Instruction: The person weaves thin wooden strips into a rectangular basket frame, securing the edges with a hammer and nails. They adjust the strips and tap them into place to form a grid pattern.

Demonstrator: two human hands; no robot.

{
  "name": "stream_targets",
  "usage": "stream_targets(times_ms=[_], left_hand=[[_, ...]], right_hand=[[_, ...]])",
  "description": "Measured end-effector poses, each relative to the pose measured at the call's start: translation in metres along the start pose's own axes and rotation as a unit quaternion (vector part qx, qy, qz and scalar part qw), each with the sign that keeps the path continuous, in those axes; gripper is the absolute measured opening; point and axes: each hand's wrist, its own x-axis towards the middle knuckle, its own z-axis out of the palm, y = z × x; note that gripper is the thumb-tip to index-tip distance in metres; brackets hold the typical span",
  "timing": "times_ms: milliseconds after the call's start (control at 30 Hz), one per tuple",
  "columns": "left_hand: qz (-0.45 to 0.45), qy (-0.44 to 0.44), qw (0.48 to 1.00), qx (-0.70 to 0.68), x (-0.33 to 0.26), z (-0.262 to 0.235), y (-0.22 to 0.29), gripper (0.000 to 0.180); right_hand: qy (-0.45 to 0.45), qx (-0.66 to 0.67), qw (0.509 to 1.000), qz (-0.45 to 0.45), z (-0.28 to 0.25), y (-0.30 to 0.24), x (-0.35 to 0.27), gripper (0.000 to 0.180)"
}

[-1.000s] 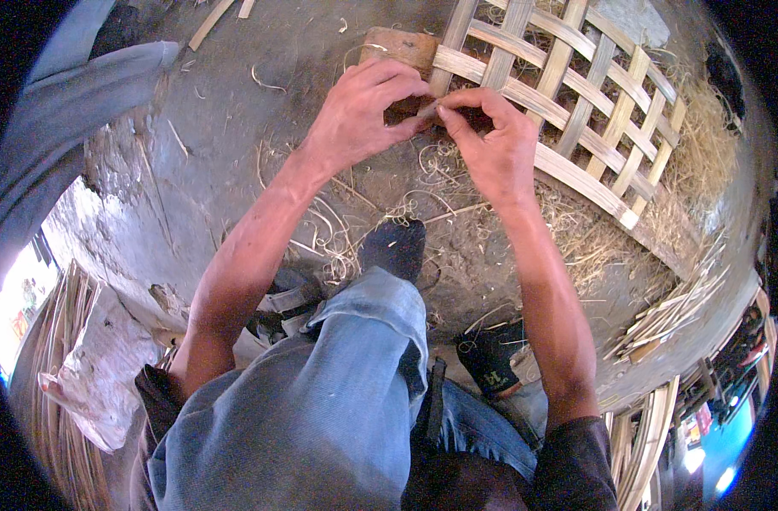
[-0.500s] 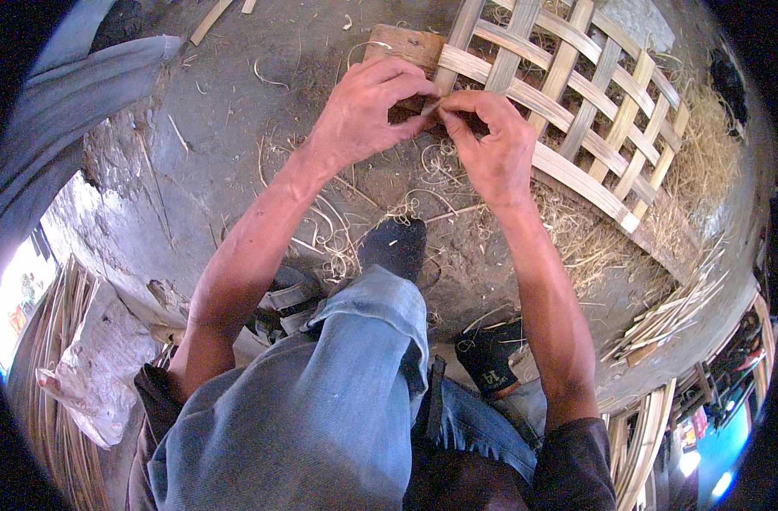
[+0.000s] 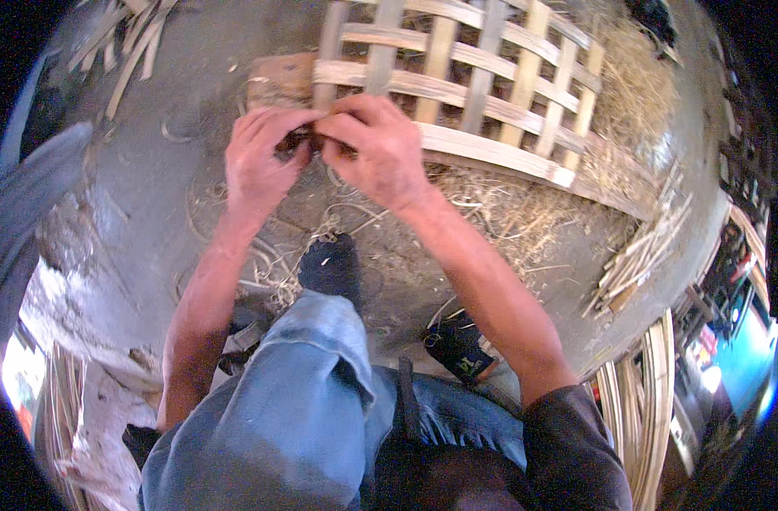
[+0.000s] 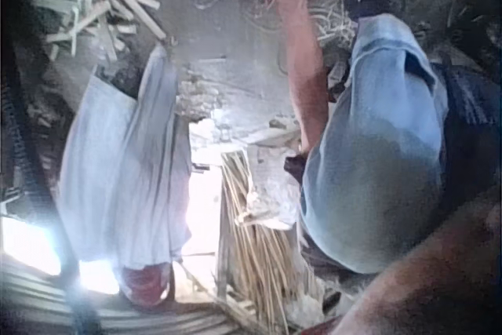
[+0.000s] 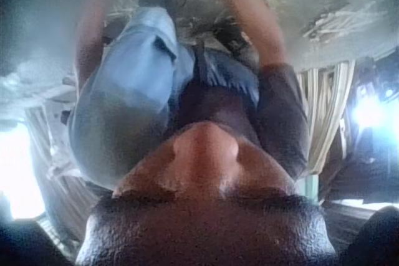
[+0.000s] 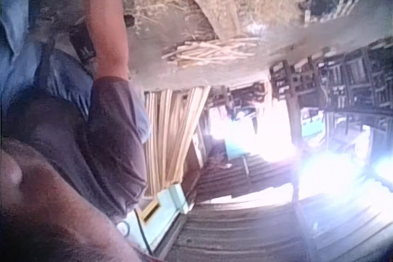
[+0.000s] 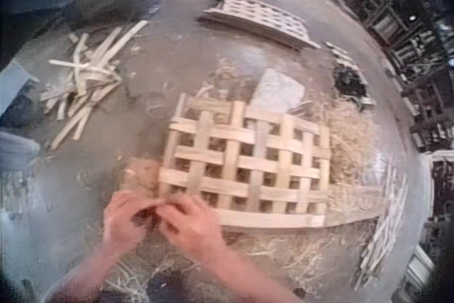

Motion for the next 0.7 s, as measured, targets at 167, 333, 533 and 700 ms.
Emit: stream_targets(times_ms=[167,333,533,700], left_hand=[[-0.033,0.005,0.999,-0.008,0.004,-0.001,0.006,0.039],[-0.025,0.029,0.999,-0.009,-0.001,0.008,0.0,0.036],[-0.02,0.024,0.999,-0.01,0.002,0.011,0.005,0.027],[-0.064,0.014,0.997,-0.027,0.001,0.004,0.007,0.017]], right_hand=[[0.027,0.011,1.0,0.01,-0.001,-0.003,0.003,0.018],[0.024,0.008,1.0,0.007,-0.003,-0.003,0.002,0.016],[0.012,0.043,0.999,0.019,-0.009,-0.002,0.0,0.02],[0.078,0.078,0.992,0.064,-0.073,0.004,0.005,0.023]])
